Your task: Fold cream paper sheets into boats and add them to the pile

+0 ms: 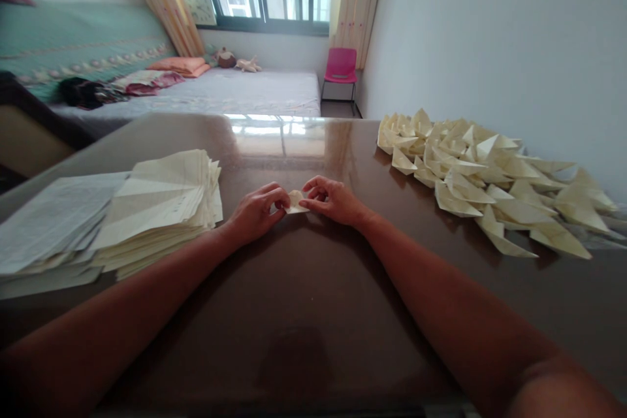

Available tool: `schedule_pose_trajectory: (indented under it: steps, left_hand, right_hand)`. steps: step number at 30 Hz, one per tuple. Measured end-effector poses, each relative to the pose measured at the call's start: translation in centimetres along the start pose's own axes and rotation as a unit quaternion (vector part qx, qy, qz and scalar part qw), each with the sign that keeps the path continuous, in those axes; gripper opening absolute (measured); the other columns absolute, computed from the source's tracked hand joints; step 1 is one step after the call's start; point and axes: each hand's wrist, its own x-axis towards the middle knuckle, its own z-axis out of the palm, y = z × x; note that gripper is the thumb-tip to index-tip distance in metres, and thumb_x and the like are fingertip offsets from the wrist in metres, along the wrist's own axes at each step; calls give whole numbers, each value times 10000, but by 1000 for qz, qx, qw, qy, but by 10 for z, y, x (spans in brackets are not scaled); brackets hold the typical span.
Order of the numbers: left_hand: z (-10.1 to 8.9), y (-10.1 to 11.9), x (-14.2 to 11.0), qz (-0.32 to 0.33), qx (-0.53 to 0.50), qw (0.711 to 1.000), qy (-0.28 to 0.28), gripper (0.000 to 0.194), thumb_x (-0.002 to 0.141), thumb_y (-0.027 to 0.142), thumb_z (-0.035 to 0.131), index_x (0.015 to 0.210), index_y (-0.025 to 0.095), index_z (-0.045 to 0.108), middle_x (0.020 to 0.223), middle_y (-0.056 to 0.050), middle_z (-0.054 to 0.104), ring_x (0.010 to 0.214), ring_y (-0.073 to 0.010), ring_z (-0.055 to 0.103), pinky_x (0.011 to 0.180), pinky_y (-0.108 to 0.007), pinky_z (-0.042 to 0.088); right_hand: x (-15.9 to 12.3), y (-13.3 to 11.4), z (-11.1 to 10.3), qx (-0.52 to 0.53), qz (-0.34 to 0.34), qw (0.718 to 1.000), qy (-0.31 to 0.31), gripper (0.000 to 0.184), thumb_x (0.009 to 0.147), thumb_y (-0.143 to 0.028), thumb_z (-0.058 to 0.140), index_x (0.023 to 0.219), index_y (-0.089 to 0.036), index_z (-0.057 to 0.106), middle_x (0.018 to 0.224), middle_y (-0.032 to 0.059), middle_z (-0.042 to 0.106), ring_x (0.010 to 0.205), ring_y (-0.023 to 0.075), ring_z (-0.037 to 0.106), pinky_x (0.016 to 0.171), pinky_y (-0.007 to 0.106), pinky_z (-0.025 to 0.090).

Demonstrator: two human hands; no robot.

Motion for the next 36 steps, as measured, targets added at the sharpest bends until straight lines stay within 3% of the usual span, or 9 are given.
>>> schedule_pose_trajectory:
  steps: [5, 9, 13, 29, 36]
  left_hand:
    - [-1, 4, 0, 1, -10, 999, -38, 144, 775, 132, 495, 853, 202, 592, 894, 2, 562, 638, -87, 496, 625, -206, 423]
    - [-1, 4, 1, -35, -9, 999, 6, 129, 810, 244, 554, 924, 194, 586, 879, -2, 557, 668, -100, 521, 606, -209, 426]
    - [2, 0, 2, -43, -1, 999, 2, 179, 855, 366, 560, 908, 219, 647, 858, 3, 586, 690, -105, 551, 651, -218, 434]
    - [3, -9, 4, -68, -31, 997, 25, 230, 878, 345, 521, 910, 209, 705, 867, -16, 660, 664, -107, 576, 630, -205, 455]
    - [5, -11, 6, -97, -99, 988, 62, 202, 835, 328, 552, 859, 181, 687, 824, -17, 641, 688, -110, 598, 600, -192, 492]
  right_hand:
    - [1, 6, 1, -35, -3, 999, 5, 227, 754, -354, 661, 890, -173, 660, 681, -31, 594, 604, 95, 506, 582, 210, 409]
    - [1, 6, 2, -35, -10, 999, 11, 218, 750, -350, 662, 877, -175, 681, 710, -22, 611, 618, 95, 504, 583, 209, 400]
    - [0, 1, 4, -34, -30, 999, 19, 226, 770, -377, 651, 885, -188, 695, 735, -16, 630, 623, 95, 508, 589, 210, 405]
    - [2, 7, 3, 5, 25, 998, 48, 229, 754, -394, 669, 830, -178, 673, 666, -17, 648, 580, 112, 538, 562, 221, 414]
    - [4, 6, 0, 10, 5, 996, 86, 202, 749, -370, 671, 796, -174, 658, 711, -10, 653, 633, 114, 543, 609, 230, 426]
